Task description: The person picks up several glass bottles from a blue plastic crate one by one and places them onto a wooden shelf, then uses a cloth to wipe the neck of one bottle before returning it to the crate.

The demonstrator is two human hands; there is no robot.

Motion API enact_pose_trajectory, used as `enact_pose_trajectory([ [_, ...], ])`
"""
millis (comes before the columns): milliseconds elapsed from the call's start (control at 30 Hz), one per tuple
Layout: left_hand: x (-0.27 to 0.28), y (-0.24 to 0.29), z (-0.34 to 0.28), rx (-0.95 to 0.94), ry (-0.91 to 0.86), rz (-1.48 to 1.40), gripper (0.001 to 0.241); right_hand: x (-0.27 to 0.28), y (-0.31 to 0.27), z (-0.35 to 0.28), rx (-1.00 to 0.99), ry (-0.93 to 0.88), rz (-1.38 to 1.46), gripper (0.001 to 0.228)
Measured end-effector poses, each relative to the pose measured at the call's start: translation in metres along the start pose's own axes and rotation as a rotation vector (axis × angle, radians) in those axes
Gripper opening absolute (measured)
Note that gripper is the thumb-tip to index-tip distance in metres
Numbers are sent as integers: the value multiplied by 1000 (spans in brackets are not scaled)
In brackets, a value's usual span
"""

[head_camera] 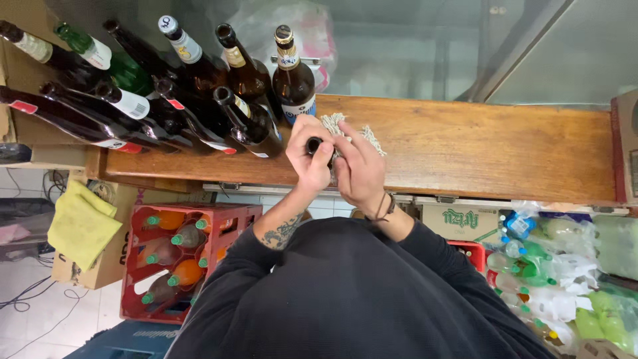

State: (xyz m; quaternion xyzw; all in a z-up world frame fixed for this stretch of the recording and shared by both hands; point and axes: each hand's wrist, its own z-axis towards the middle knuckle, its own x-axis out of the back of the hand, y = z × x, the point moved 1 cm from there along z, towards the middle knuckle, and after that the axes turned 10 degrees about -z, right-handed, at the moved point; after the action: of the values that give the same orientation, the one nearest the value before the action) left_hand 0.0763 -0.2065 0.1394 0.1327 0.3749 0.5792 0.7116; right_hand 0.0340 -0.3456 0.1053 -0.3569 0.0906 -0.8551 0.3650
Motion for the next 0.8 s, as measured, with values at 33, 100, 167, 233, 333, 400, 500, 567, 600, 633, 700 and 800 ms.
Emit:
enact_pose_trajectory([
  [33,4,-3,3,-32,16,34,37,-5,3,-1,48,18,-42,43],
  [100,6,-5,1,-28,45,49,34,1,7,-3,45,17,-28,42],
  [167,12,-2,-1,-28,77,69,34,-9,29,-32,44,13,-8,41],
  [233,21,3,0,40,115,76,51,-34,71,-86,-133,-65,79,61],
  [333,44,-23,-20,103,131,-9,62,-20,99,-129,-352,-222,143,53],
  [400,33,-6,-19,157,142,-44,58,-10,99,-137,-371,-262,72,52],
  [500,27,-7,-31,242,148,-100,39,-9,98,-138,-415,-277,2,50],
  [567,29,-10,-33,272,143,-118,26,-11,95,-136,-439,-252,8,48],
  [600,31,-11,-27,301,174,-80,16,-12,93,-133,-441,-229,92,46],
  [633,33,-11,-21,328,209,-39,20,-13,92,-129,-438,-210,178,44],
  [700,28,-4,-16,319,216,-123,22,0,67,-109,-428,-181,213,43],
  [800,27,-6,-4,265,235,-328,24,30,51,-72,-362,-140,262,40],
])
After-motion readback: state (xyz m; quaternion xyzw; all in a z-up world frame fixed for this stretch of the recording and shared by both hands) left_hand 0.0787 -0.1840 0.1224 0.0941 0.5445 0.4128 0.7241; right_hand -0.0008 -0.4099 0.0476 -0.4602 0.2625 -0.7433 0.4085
